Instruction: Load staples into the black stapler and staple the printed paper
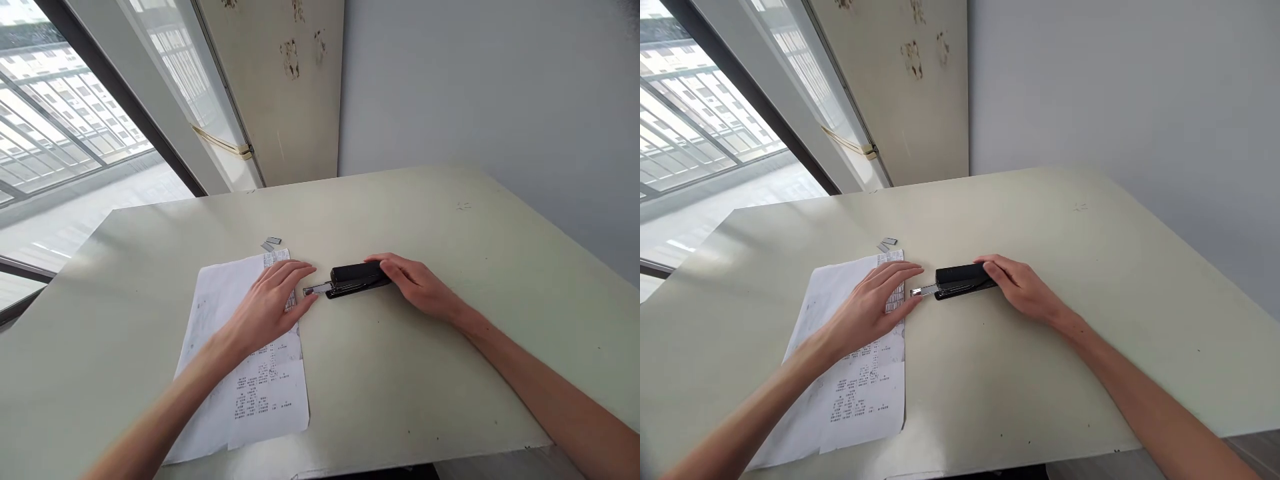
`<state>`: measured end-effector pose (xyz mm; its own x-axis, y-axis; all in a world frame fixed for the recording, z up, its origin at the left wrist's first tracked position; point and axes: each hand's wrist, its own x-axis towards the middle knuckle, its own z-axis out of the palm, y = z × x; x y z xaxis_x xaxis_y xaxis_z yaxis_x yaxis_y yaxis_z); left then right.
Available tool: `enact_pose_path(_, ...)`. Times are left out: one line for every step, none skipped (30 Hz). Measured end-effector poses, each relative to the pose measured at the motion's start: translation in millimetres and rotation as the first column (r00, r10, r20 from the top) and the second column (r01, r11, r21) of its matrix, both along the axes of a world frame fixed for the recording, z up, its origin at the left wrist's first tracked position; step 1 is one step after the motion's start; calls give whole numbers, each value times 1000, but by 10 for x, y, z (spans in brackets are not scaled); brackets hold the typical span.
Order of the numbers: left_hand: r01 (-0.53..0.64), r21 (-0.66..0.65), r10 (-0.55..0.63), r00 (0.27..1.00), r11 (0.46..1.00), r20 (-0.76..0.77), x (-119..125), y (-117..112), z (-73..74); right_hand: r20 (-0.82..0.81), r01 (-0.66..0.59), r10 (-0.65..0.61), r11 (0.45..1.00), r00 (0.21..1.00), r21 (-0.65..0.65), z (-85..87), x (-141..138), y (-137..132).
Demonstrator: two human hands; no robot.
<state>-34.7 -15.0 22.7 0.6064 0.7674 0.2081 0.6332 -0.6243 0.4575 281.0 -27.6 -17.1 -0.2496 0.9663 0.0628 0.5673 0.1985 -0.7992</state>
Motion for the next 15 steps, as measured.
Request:
enact_pose_path(-3,-15,3,1000,1000,8,16,4,-6,14,-20,20,1000,1000,5,3,4,-1)
enact_pose_path(-5,-30,6,1000,1000,16,23,3,-11,25,-36,35,999,999,21,3,7,-3)
enact_pose_path(-11,-49,13,1000,999,26,21,-2,-13,34,-44,42,998,999,44,2,10,-7)
enact_pose_path(-28,-72,31,999,997,40,12,-13,-12,40,-42,40,997,998,70,-2,10,-13)
enact_pose_path(-58,-105,65,996,993,59,-2,-30,-7,42,-36,33,995,999,92,-6,9,-22)
enact_pose_path(-106,-148,120,989,983,88,-17,-51,2,43,-30,25,994,999,109,-10,4,-33)
enact_pose_path(-167,-206,196,972,964,130,-33,-76,12,41,-25,20,992,999,126,-14,-5,-47)
enact_pose_path(-230,-280,287,941,932,182,-46,-104,24,40,-23,18,989,999,148,-15,-19,-64)
enact_pose_path(-283,-368,385,891,886,240,-53,-131,34,36,-21,14,983,999,183,-12,-37,-83)
enact_pose_path(-314,-464,480,825,828,298,-55,-157,43,29,-17,10,971,1000,238,-6,-61,-104)
enact_pose_path(-311,-567,566,746,763,351,-50,-179,50,19,-13,7,950,1000,311,6,-92,-125)
enact_pose_path(-272,-669,643,654,692,399,-36,-195,57,10,-10,6,919,1000,394,24,-128,-146)
enact_pose_path(-199,-763,713,553,615,431,-16,-204,66,5,-7,5,878,1000,478,49,-170,-169)
enact_pose_path(-98,-840,778,447,533,441,10,-206,77,6,-3,0,829,1000,559,79,-217,-193)
enact_pose_path(16,-894,835,350,448,424,40,-202,93,11,-2,-6,775,1000,632,113,-268,-220)
